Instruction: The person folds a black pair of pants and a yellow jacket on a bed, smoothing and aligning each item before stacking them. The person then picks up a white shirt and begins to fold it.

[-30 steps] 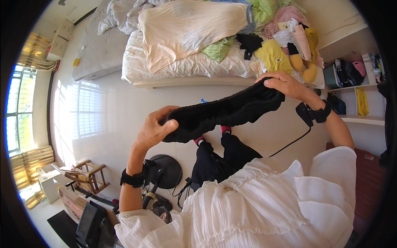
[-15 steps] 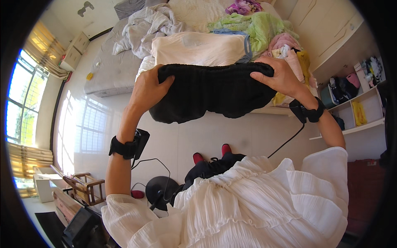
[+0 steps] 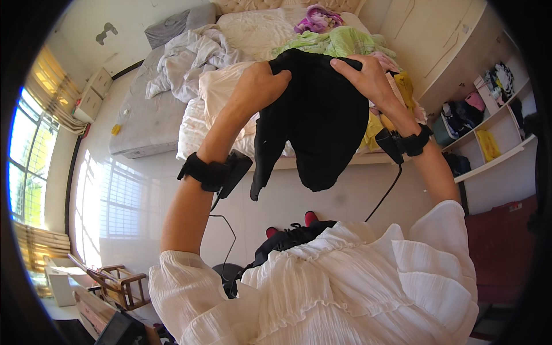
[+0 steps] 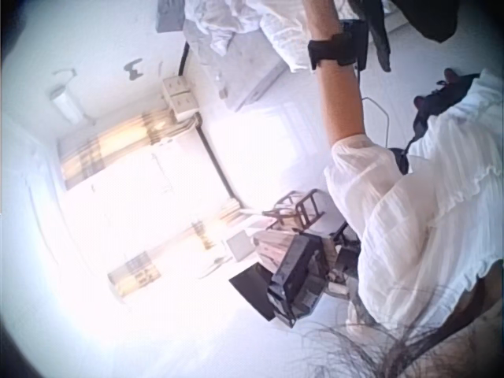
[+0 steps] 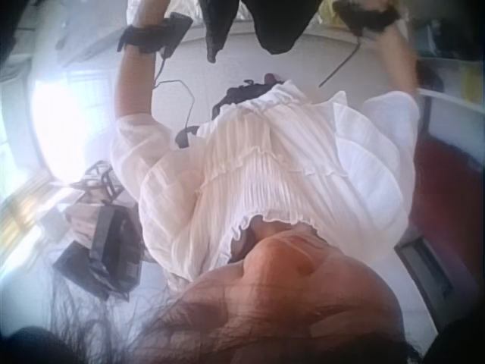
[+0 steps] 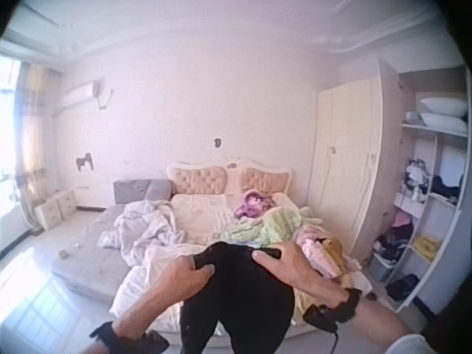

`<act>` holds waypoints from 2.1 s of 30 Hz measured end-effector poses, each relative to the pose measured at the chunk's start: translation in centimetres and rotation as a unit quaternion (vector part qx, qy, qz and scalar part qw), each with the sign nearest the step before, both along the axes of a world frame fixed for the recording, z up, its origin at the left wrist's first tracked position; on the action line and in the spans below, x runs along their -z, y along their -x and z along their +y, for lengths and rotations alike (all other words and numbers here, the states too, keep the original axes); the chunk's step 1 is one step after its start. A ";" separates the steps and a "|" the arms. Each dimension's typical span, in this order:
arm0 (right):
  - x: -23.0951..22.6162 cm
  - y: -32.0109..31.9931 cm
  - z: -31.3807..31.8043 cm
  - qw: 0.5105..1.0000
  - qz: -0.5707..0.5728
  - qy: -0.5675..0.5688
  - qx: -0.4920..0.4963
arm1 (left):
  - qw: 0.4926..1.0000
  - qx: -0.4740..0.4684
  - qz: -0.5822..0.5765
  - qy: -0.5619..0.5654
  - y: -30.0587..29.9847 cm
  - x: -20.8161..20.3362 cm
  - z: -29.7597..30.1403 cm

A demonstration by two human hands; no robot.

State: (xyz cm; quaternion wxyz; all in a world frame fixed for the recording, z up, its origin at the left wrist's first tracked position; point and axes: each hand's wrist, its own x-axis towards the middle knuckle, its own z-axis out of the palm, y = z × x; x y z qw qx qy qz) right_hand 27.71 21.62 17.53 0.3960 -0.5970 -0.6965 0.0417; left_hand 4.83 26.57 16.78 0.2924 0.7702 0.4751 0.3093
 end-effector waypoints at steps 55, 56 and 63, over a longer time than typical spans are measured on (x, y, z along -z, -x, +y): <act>0.4 -6.1 -8.3 0.997 0.076 0.001 0.009 | 0.561 0.076 -0.625 0.538 1.1 25.3 -4.2; 2.2 -6.0 -7.8 0.993 0.110 0.045 0.000 | 0.584 0.036 -0.586 0.562 2.0 25.8 -3.3; 8.1 -6.9 -4.7 0.955 0.285 0.075 -0.016 | 0.686 -0.092 -0.482 0.537 10.0 29.3 -0.2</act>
